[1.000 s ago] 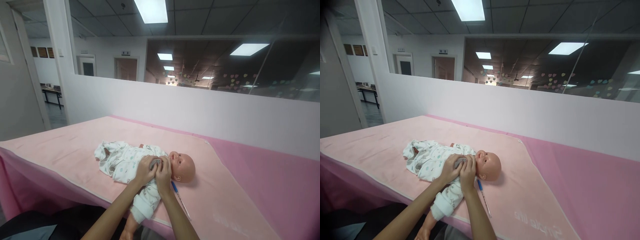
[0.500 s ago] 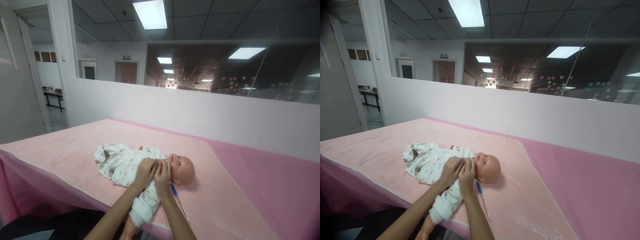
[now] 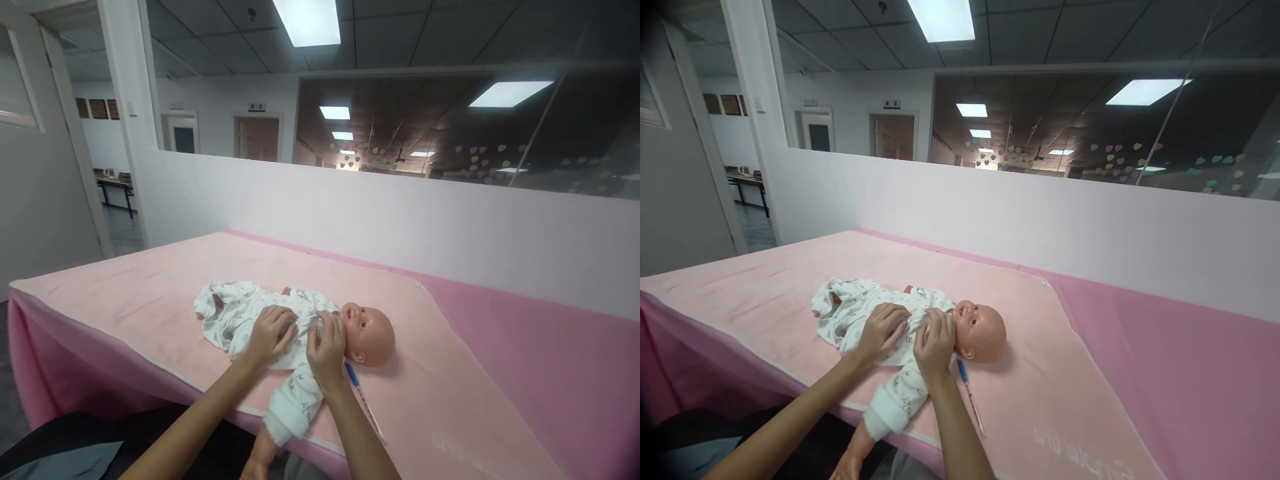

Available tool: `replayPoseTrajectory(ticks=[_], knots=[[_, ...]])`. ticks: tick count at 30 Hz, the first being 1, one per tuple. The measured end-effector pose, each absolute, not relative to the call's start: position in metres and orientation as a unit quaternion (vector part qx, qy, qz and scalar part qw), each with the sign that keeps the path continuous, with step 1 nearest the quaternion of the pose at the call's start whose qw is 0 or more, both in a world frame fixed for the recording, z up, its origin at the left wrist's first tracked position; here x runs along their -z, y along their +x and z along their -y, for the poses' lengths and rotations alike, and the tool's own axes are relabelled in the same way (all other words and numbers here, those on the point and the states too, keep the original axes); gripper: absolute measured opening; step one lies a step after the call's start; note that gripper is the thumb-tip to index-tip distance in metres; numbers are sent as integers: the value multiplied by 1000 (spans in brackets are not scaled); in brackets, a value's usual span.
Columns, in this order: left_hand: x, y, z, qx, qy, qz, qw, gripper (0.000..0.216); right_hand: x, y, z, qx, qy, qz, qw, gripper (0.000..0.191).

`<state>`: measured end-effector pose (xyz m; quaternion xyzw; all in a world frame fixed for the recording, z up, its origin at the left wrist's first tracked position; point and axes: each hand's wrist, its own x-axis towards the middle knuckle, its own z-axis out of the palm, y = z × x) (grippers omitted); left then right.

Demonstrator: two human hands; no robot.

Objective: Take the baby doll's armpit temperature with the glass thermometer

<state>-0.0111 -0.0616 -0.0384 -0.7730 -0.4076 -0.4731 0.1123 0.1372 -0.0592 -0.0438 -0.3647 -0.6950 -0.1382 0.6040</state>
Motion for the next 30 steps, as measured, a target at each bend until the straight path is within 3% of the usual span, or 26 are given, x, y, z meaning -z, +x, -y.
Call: replayPoseTrajectory(ticks=[6, 11, 30], knots=[[45, -1, 64, 512, -743, 428, 51, 13, 35, 137, 63, 114, -376, 742, 543, 24], [49, 0, 64, 572, -693, 438, 25, 17, 30, 134, 67, 136, -342, 779, 507, 9], [45, -3, 67, 526, -746, 408, 2, 19, 37, 131, 62, 183, -347, 748, 535, 15]])
